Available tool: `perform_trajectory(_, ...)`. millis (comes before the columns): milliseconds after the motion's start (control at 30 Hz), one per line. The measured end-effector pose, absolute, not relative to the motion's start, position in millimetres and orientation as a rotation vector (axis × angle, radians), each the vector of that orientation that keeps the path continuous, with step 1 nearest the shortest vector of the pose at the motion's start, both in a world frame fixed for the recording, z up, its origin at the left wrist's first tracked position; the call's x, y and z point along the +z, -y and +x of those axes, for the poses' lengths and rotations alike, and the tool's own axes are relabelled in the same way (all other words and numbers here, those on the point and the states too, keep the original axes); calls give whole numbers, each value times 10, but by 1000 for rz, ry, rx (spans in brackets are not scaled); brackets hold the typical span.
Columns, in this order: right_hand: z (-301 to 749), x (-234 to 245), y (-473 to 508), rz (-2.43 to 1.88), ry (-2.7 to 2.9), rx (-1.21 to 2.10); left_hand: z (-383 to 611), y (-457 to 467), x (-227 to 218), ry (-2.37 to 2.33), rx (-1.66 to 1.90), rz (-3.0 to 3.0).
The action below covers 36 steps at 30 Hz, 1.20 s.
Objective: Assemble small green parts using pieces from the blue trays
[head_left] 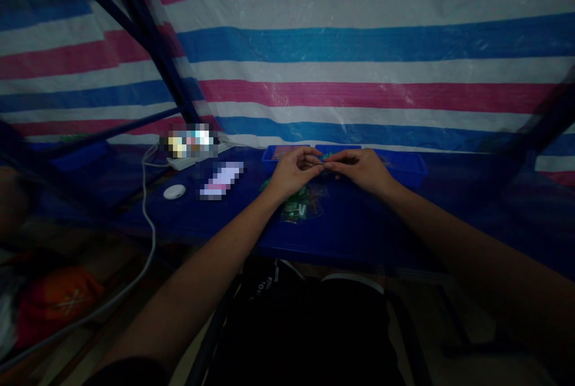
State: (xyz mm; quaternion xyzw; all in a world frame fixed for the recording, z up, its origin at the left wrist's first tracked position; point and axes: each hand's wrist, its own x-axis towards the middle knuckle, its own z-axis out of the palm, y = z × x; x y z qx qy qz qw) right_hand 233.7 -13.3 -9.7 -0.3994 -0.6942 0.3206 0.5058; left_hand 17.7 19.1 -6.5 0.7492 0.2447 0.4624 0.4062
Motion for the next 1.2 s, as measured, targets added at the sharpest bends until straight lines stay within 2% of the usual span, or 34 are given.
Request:
perform_trajectory(567,2296,-34,184,-905,1624,858,181,-163,-46,-584,1123,1941)
perform_trajectory(800,2322,-57,101,-993,1473,724,160,-178,-22,-842,1329,2084)
perform_trajectory(1033,2310,31,271,-1030,1704,232,182,-138,-55,-790,1132,2066)
perform_trajectory(1200,2245,50,348,-943,1868,240,203,-106,-53,-701,1051,2079)
